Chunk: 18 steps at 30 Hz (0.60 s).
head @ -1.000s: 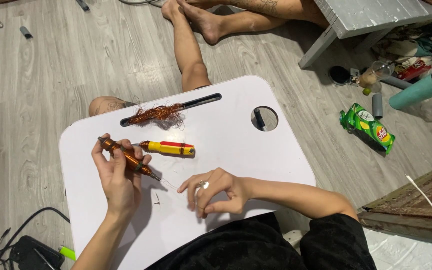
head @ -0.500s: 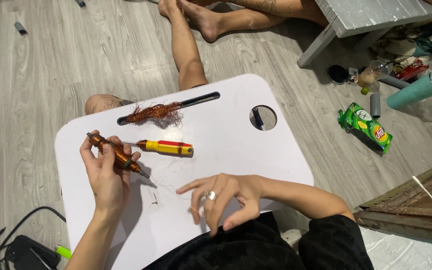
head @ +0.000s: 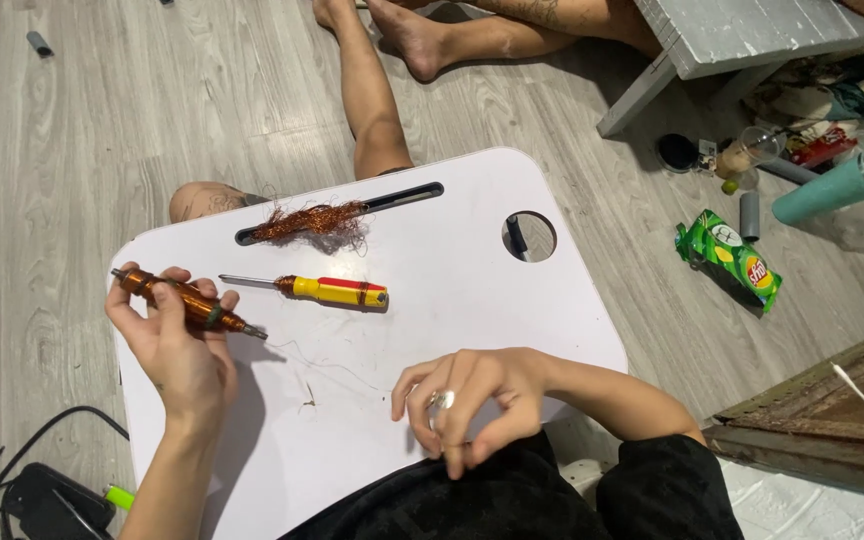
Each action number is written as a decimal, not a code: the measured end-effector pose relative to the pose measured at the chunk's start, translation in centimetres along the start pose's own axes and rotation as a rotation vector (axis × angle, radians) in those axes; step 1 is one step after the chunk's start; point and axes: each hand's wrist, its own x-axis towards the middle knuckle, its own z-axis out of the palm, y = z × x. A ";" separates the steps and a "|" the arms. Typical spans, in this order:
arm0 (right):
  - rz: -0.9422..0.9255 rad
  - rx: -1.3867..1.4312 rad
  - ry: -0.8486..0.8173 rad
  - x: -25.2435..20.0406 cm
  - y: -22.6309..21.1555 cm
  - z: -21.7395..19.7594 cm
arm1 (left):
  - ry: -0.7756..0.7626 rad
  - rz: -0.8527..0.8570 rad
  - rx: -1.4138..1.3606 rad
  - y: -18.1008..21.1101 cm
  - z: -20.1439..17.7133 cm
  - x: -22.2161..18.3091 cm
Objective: Winding thin copper wire onto the poles of a small motor armature using hands and a screwdriver for positioning.
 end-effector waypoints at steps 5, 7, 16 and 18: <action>-0.076 0.037 0.090 -0.4 -0.6 -0.4 | 0.021 -0.021 -0.089 -0.3 0.0 0.2; -0.127 -0.032 0.069 -0.4 -0.8 -1.2 | 0.035 -0.033 -0.177 -1.8 -0.5 0.8; 0.412 -0.465 0.208 0.4 -7.1 -1.2 | 0.230 -0.080 -0.192 -1.0 0.6 1.3; 0.417 -0.451 0.284 -0.9 -6.9 -1.0 | 0.289 -0.034 -0.136 -1.4 0.7 1.4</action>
